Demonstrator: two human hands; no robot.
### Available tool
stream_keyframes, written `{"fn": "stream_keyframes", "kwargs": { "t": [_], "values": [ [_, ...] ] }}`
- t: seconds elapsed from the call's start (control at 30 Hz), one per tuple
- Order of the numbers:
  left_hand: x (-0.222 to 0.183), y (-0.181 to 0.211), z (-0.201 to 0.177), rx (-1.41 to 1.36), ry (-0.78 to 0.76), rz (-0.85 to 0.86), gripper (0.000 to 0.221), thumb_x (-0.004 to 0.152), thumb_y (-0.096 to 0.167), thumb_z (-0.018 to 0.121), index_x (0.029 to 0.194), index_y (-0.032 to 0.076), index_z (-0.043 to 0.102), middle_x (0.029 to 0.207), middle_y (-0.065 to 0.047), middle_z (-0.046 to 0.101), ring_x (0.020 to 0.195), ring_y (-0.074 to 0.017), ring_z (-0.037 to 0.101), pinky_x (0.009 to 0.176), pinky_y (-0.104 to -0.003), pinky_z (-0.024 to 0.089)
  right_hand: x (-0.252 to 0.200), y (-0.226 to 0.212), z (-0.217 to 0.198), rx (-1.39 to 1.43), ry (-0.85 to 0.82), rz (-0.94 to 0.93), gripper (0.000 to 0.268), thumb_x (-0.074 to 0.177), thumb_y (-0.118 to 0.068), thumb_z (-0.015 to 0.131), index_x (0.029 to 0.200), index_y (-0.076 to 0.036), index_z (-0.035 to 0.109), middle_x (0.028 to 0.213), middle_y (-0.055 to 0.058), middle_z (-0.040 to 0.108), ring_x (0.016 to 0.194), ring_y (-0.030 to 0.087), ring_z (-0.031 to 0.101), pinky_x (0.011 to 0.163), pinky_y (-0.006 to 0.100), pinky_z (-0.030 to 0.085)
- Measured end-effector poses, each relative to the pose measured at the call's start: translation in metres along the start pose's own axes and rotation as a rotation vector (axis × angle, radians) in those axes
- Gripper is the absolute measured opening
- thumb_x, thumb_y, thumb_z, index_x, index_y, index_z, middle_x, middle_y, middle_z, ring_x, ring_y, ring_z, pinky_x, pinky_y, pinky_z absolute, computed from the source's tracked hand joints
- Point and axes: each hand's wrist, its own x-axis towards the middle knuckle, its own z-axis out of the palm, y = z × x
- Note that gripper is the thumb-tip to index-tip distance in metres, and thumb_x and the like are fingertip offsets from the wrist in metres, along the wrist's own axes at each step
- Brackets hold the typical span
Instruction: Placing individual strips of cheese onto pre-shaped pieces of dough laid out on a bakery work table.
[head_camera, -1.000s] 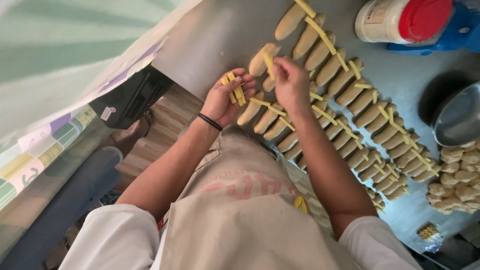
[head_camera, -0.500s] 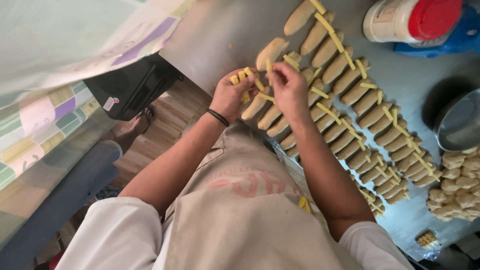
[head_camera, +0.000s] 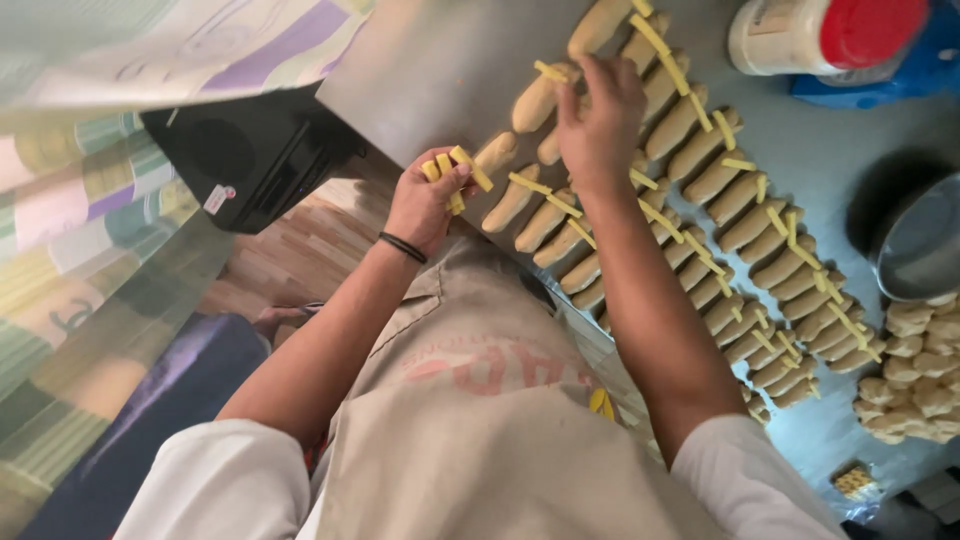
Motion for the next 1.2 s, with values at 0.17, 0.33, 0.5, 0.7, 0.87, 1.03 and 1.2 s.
{"fn": "stream_keyframes", "kwargs": {
  "t": [0.17,0.33,0.5,0.7,0.87,1.03,1.2],
  "values": [
    [0.012,-0.035,-0.014,-0.019,0.005,0.065,0.025,0.088,-0.002,0.078,0.111,-0.003,0.069,0.086,-0.009,0.067,0.076,-0.0222,0.074,0.067,-0.035,0.069,-0.041,-0.074,-0.011,0.492,-0.26,0.141,0.009,0.091,-0.004,0.073,0.097,-0.009,0.068,0.082,0.009,0.06,0.077,0.034,0.064,0.074,0.041,0.054],
    [0.011,-0.048,-0.01,-0.039,-0.005,0.032,0.026,0.089,-0.007,0.074,0.114,-0.005,0.068,0.089,-0.017,0.072,0.077,-0.0258,0.077,0.068,-0.036,0.069,-0.059,-0.076,-0.009,0.45,-0.315,0.162,0.009,0.094,-0.01,0.073,0.103,-0.008,0.07,0.083,0.009,0.064,0.076,0.032,0.067,0.071,0.04,0.057],
    [0.0,-0.03,0.001,-0.061,-0.046,0.027,0.027,0.093,-0.003,0.066,0.12,-0.002,0.063,0.095,-0.017,0.075,0.083,-0.0247,0.078,0.072,-0.034,0.068,-0.059,-0.049,0.003,0.346,-0.249,0.158,0.008,0.096,-0.013,0.075,0.101,-0.01,0.07,0.083,0.006,0.063,0.077,0.029,0.068,0.071,0.038,0.057],
    [-0.008,-0.018,-0.004,-0.177,-0.087,-0.031,0.033,0.094,-0.005,0.055,0.127,0.0,0.06,0.108,-0.021,0.075,0.097,-0.0288,0.078,0.083,-0.039,0.068,-0.065,-0.031,0.03,-0.13,-0.182,-0.027,0.012,0.089,-0.029,0.075,0.086,-0.019,0.071,0.087,0.001,0.06,0.083,0.026,0.06,0.077,0.043,0.048],
    [-0.018,-0.024,-0.013,-0.225,-0.051,-0.099,0.032,0.096,0.001,0.055,0.128,0.005,0.058,0.108,-0.016,0.075,0.1,-0.029,0.077,0.088,-0.042,0.065,-0.069,-0.058,-0.029,0.116,-0.232,0.107,0.013,0.093,-0.009,0.069,0.106,-0.007,0.068,0.09,0.007,0.056,0.085,0.036,0.063,0.078,0.044,0.053],
    [-0.023,-0.039,-0.018,-0.171,-0.037,-0.132,0.026,0.099,0.009,0.057,0.124,0.008,0.059,0.09,-0.011,0.07,0.075,-0.0244,0.073,0.069,-0.036,0.062,-0.146,-0.048,-0.068,0.211,-0.293,0.187,0.011,0.095,-0.016,0.073,0.102,-0.008,0.074,0.084,0.008,0.064,0.08,0.032,0.069,0.073,0.041,0.056],
    [-0.016,-0.06,-0.018,-0.085,-0.021,-0.073,0.014,0.098,0.013,0.063,0.112,0.01,0.065,0.083,-0.009,0.068,0.067,-0.0221,0.071,0.058,-0.031,0.059,-0.228,-0.019,-0.116,0.267,-0.272,0.33,0.018,0.091,-0.016,0.077,0.107,-0.008,0.076,0.082,0.01,0.07,0.08,0.032,0.072,0.072,0.038,0.058]
  ]
}}
